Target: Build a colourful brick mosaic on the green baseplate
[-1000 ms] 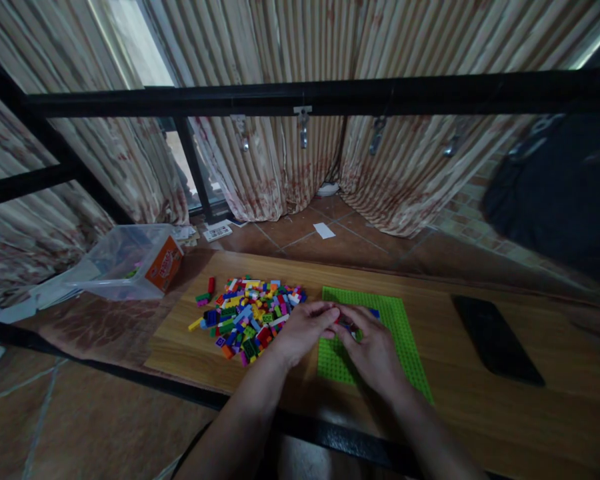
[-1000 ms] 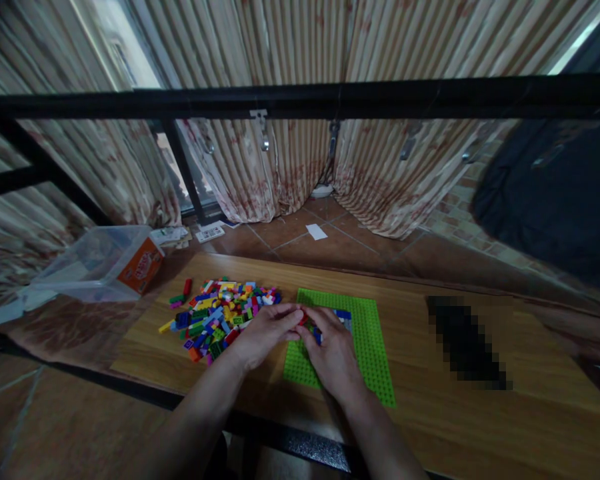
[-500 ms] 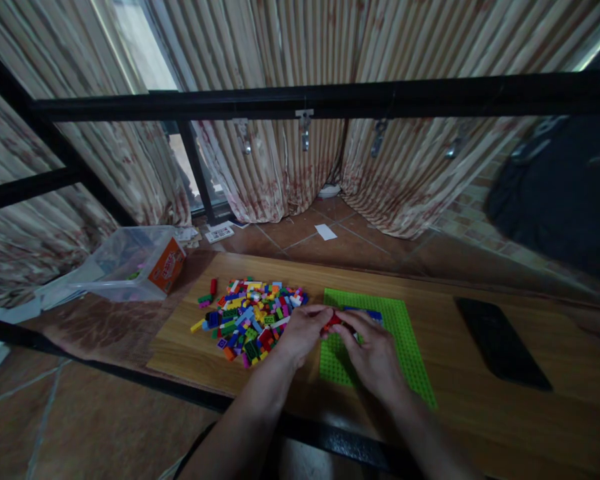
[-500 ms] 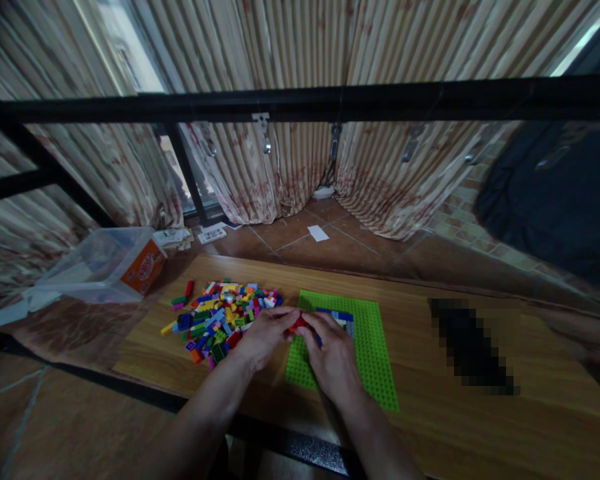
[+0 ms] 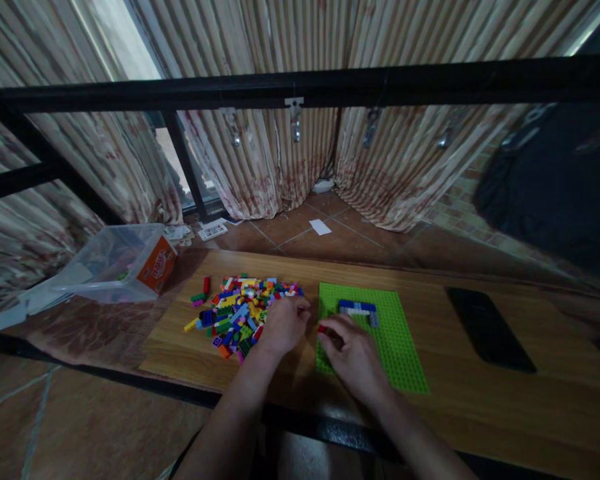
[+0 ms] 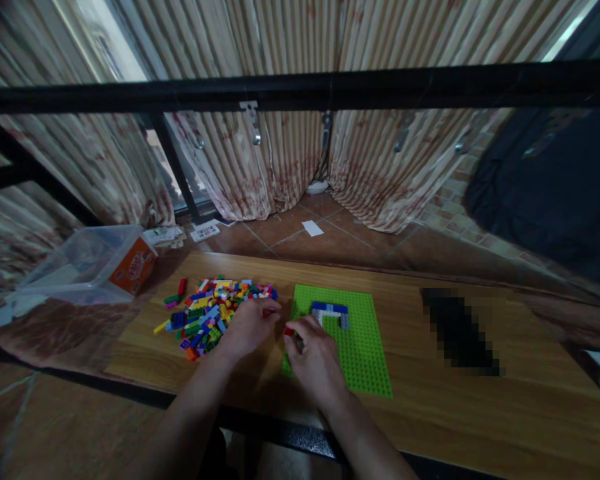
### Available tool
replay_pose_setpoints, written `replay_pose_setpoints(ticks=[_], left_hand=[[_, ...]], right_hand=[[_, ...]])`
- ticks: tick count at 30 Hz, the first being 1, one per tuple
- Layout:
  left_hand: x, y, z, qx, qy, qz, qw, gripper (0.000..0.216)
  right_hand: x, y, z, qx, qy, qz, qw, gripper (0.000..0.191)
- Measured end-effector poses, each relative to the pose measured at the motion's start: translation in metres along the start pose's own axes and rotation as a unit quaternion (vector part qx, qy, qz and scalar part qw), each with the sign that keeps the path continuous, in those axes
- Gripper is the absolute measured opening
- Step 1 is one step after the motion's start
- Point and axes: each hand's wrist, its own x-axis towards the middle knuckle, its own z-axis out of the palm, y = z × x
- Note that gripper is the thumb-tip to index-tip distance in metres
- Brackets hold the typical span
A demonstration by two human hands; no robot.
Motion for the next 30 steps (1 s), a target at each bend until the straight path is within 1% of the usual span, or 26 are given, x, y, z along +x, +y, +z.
replay_pose_setpoints(ticks=[3, 5, 7, 12, 15, 17, 20, 25, 28, 30], left_hand=[[-0.003, 0.004, -0.001, 0.107, -0.008, 0.002, 0.994, 0.026], [-0.004, 0.007, 0.000, 0.156, -0.004, -0.003, 0.988, 0.024], [-0.004, 0.009, 0.002, 0.194, -0.005, -0.007, 0.981, 0.022], [-0.004, 0.010, 0.003, 0.236, -0.003, -0.019, 0.972, 0.022], [-0.004, 0.009, 0.003, 0.243, 0.003, -0.016, 0.970, 0.023], [-0.003, 0.011, 0.003, 0.243, 0.008, -0.014, 0.970, 0.024], [-0.002, 0.014, 0.003, 0.240, 0.010, -0.004, 0.971, 0.021], [0.002, 0.019, 0.005, 0.191, 0.015, 0.031, 0.981, 0.023], [0.002, 0.021, 0.011, 0.152, 0.016, 0.048, 0.987, 0.023], [0.002, 0.023, 0.015, 0.147, 0.008, 0.054, 0.988, 0.023]], right_hand=[[-0.002, -0.005, 0.001, -0.026, -0.010, -0.028, 0.999, 0.021], [0.000, -0.003, -0.002, -0.017, 0.003, -0.032, 0.999, 0.021], [0.004, 0.002, -0.010, -0.010, 0.026, -0.027, 0.999, 0.020], [0.011, 0.024, -0.047, -0.013, 0.087, 0.024, 0.996, 0.021], [0.011, 0.036, -0.066, -0.053, 0.102, 0.058, 0.992, 0.023], [0.009, 0.041, -0.072, -0.079, 0.103, 0.065, 0.989, 0.026], [0.006, 0.044, -0.073, -0.110, 0.080, 0.052, 0.989, 0.029], [-0.001, 0.046, -0.062, -0.147, 0.019, 0.020, 0.989, 0.032], [-0.003, 0.044, -0.055, -0.159, 0.001, 0.012, 0.987, 0.036], [-0.003, 0.042, -0.053, -0.153, -0.007, 0.017, 0.988, 0.036]])
